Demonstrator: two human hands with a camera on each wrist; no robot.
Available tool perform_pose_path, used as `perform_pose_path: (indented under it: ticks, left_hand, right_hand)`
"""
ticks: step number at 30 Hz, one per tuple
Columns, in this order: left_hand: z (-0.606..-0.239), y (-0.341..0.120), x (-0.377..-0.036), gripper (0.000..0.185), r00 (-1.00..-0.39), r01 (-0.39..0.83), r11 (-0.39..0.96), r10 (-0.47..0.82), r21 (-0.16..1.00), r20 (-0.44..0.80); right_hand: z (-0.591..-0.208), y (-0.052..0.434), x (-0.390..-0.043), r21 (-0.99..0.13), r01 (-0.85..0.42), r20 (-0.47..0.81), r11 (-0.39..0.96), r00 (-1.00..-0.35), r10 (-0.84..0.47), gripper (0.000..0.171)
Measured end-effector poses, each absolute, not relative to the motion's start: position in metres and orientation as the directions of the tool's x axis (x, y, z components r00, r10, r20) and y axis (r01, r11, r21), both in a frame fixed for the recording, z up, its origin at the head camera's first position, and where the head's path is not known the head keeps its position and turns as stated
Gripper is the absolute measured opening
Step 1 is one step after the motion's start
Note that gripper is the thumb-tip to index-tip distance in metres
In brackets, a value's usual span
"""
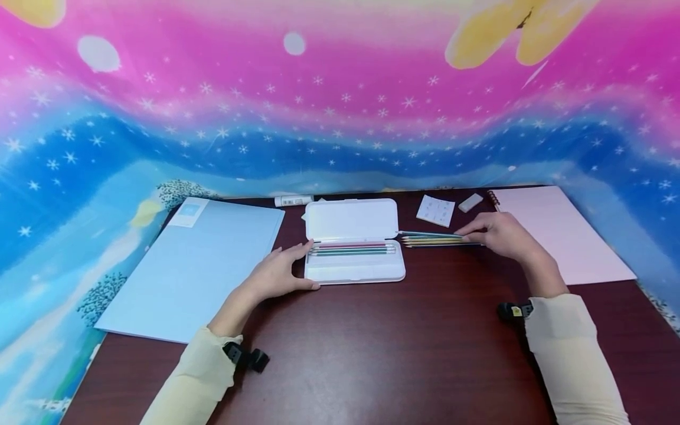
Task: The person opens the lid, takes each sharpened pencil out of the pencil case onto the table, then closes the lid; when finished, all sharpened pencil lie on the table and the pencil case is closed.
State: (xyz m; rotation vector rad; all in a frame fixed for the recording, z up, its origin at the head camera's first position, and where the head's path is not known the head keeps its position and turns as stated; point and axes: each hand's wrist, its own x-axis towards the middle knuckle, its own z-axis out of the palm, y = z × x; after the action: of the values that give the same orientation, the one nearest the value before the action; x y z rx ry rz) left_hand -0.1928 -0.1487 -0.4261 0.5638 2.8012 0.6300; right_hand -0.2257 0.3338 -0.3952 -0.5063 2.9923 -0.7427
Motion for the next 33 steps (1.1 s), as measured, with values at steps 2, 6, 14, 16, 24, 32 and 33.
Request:
perform_pose_path:
  ticks: [2,6,14,16,24,32,33]
  left_hand:
    - [-0.427,-0.149,-0.192,0.101,-0.904,0.320,0.834,0.411,0.449,-0.119]
    - [-0.427,-0.148,-0.192,0.101,-0.904,0.323,0.833,0.412,0.449,-0.115]
    - [-0.426,-0.148,-0.191,0.101,-0.903,0.324,0.832,0.414,0.450,-0.114]
    - [-0.426,-0.148,-0.191,0.100,-0.903,0.324,0.831,0.414,0.451,-0.115]
    - [-0.425,-0.149,-0.191,0.100,-0.901,0.326,0.831,0.417,0.452,-0.117]
    - [-0.427,-0.149,-0.192,0.100,-0.900,0.331,0.828,0.421,0.452,-0.112]
    - [-0.427,-0.149,-0.192,0.100,-0.900,0.330,0.829,0.421,0.452,-0.113]
  right_hand:
    - [-0.397,0.340,-0.226,-0.466,-0.277,0.042,0.840,-0.956,-0.292,0.018]
    - [-0.400,0.350,-0.227,-0.484,-0.227,0.010,0.845,-0.967,-0.254,0.018]
    - [-0.404,0.361,-0.227,-0.540,-0.103,-0.071,0.835,-0.983,-0.168,0.012]
    - [-0.404,0.361,-0.227,-0.549,-0.078,-0.088,0.832,-0.985,-0.150,0.012]
    - [-0.407,0.362,-0.229,-0.543,-0.084,-0.089,0.836,-0.984,-0.157,0.007]
    - [-0.411,0.361,-0.231,-0.524,-0.097,-0.109,0.846,-0.978,-0.179,0.007]
    - [-0.411,0.360,-0.231,-0.522,-0.099,-0.111,0.847,-0.977,-0.183,0.006]
